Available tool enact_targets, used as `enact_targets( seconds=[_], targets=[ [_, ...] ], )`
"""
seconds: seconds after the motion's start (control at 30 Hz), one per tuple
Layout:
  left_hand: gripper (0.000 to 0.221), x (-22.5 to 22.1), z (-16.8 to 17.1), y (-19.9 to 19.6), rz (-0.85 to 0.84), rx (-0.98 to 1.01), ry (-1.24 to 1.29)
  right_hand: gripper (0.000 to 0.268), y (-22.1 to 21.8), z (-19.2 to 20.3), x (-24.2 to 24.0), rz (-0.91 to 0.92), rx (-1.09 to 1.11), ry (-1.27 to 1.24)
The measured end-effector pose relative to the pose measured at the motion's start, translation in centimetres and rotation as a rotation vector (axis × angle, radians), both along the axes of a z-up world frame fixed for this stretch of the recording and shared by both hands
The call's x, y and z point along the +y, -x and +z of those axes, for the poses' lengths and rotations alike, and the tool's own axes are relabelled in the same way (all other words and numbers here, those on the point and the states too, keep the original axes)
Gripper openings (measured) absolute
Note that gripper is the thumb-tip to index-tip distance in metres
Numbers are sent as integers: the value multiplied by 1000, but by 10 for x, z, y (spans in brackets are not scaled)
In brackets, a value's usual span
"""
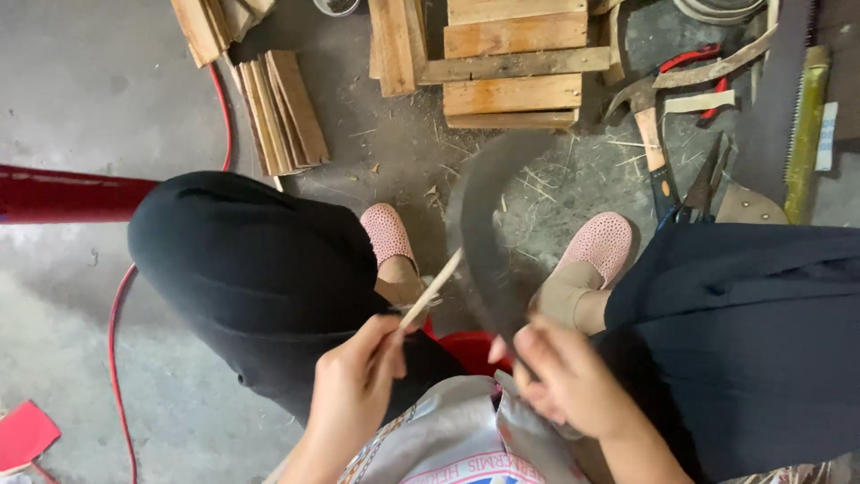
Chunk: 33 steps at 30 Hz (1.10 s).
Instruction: Shaving a thin bamboo stick with a curved blade to smooth and thin it.
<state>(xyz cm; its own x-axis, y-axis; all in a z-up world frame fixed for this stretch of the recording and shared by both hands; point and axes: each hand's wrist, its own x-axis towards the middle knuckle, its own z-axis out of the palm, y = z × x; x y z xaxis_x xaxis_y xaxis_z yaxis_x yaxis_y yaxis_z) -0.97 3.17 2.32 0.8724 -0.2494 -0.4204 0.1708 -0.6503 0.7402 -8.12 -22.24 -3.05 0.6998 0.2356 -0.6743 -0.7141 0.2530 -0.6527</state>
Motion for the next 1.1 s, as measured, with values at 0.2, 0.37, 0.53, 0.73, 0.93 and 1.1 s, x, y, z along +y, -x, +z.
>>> enact_targets(
  seconds=[0.2, 0.37, 0.53, 0.73, 0.93, 1.1],
  targets=[
    [32, -49, 22, -15, -21, -141, 130, 44, -6, 22, 37, 167, -7, -180],
    [32, -41, -5, -2, -35, -286, 105, 45, -7, 20, 25, 148, 60, -122],
    [36, -34, -1, -5, -89, -315, 206, 43, -11, 22, 28, 131, 128, -117],
    [26, -26, -9, 3, -122, -439, 201, 45, -15, 17, 28, 209, 169, 20],
    [24, -14, -12, 19, -112, -466, 193, 46, -10, -2, 8, 94, 133, 61],
    [17, -7, -7, 21, -88, -382, 121, 46, -11, -7, 8, 59, 106, 71]
  ],
)
